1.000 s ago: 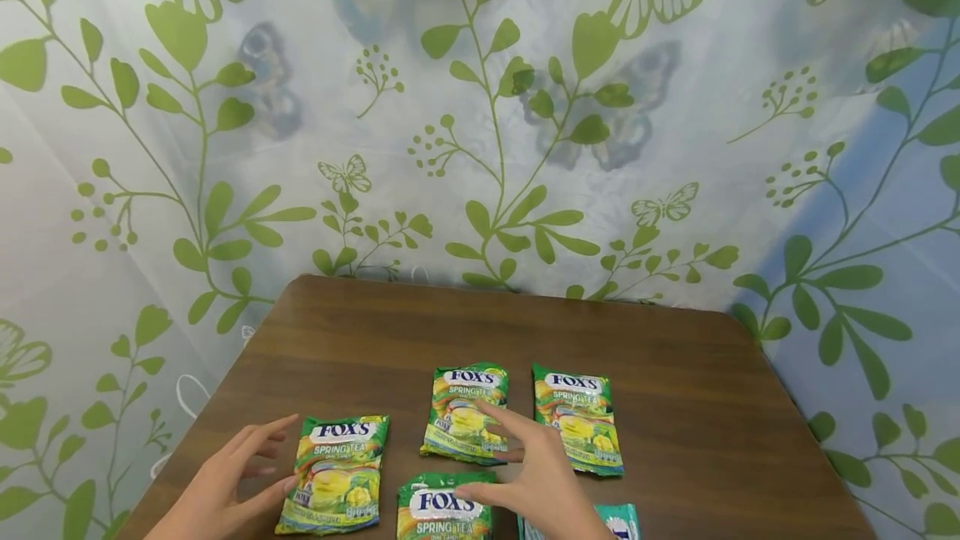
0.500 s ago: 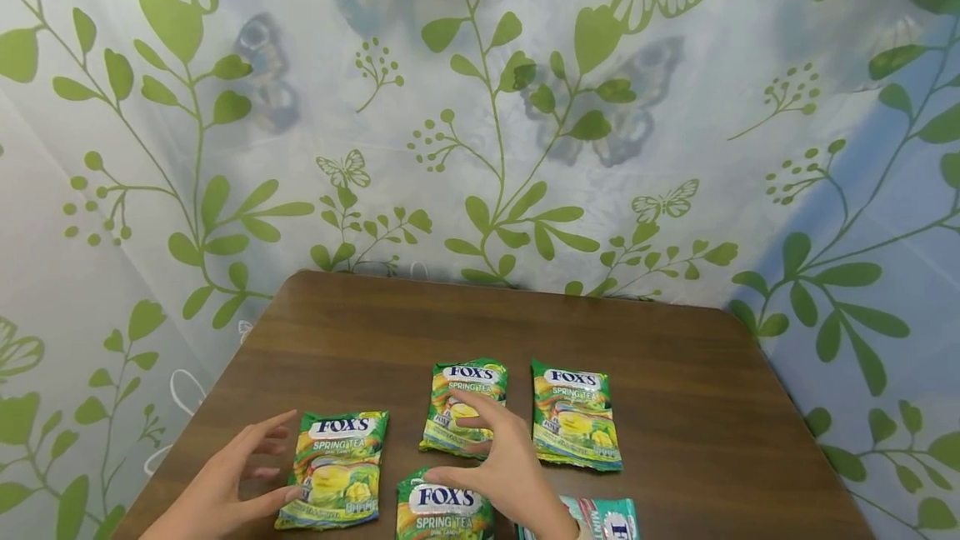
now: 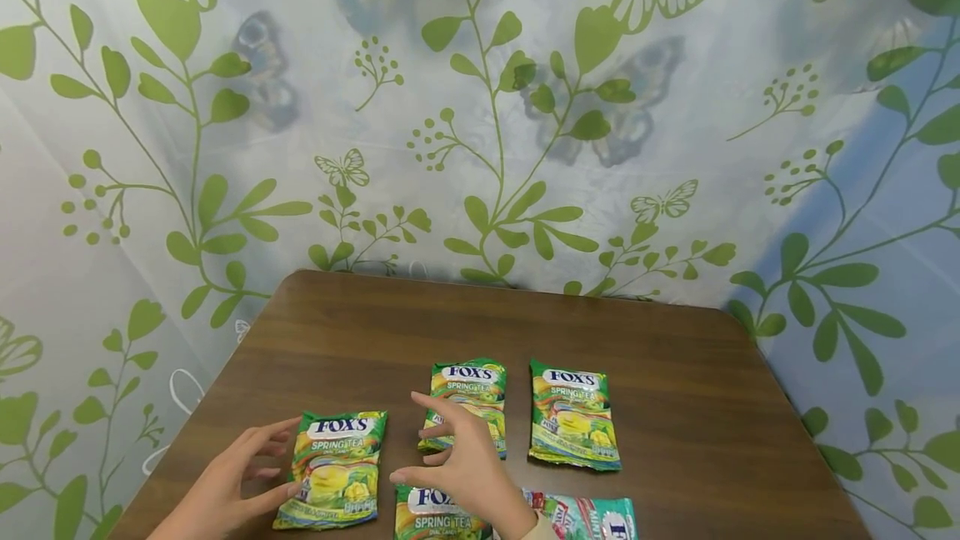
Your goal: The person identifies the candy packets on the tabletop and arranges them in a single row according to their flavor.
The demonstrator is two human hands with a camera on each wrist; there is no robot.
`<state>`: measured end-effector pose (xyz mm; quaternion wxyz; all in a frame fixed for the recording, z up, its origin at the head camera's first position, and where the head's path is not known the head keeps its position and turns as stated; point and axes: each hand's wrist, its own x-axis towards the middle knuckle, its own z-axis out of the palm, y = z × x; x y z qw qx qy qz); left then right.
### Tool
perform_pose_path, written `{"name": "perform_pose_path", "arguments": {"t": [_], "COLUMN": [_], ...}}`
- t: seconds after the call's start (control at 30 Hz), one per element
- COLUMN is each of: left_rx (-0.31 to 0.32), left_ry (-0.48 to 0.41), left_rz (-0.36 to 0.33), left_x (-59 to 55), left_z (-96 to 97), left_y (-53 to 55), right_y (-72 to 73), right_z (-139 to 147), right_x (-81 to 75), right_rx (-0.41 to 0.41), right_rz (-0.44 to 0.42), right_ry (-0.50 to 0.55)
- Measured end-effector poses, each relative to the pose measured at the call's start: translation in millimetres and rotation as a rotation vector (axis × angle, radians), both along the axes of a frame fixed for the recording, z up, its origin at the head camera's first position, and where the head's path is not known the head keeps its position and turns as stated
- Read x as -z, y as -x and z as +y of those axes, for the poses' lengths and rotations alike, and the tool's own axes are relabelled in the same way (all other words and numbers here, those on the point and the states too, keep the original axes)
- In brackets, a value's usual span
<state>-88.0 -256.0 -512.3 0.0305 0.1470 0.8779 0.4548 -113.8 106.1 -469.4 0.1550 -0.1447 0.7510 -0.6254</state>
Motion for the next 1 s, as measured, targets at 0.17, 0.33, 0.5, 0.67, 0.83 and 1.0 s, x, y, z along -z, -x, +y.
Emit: {"name": "perform_pose_path", "arguments": {"t": [0.17, 0.33, 0.5, 0.67, 0.83, 1.0], "left_rx": [0.019, 0.008, -0.008, -0.013, -0.006, 0.003], "left_ry": [-0.018, -0.022, -0.031, -0.031, -0.02, -0.015], "left_rz": [-0.035, -0.113, -0.122, -0.126, -0.143, -0.139], "left_x": [2.2, 1.3, 1.3, 4.0, 6.6, 8.6], "left_z": [1.5, 2.2, 2.4, 1.9, 2.4, 1.9], "left_y": [2.1, 3.2, 3.5, 2.9, 2.3, 3.4], "right_y": [-1.0, 0.5, 1.3, 1.8, 2.8, 5.5], "right_z": [-11.4, -22.2, -30.4, -38.0, -44.0, -48.6], "right_x": [7.3, 13.5, 17.5, 23.2, 27.4, 27.1], "right_rx": [-0.002, -0.036, -0.054, -0.061, -0.068, -0.067], "right_rz": [-0.011, 0.007, -0.022, 0.006, 0.057, 0.002], "right_ry": [-0.005, -0.007, 0.007, -0.04, -0.149, -0.11]}}
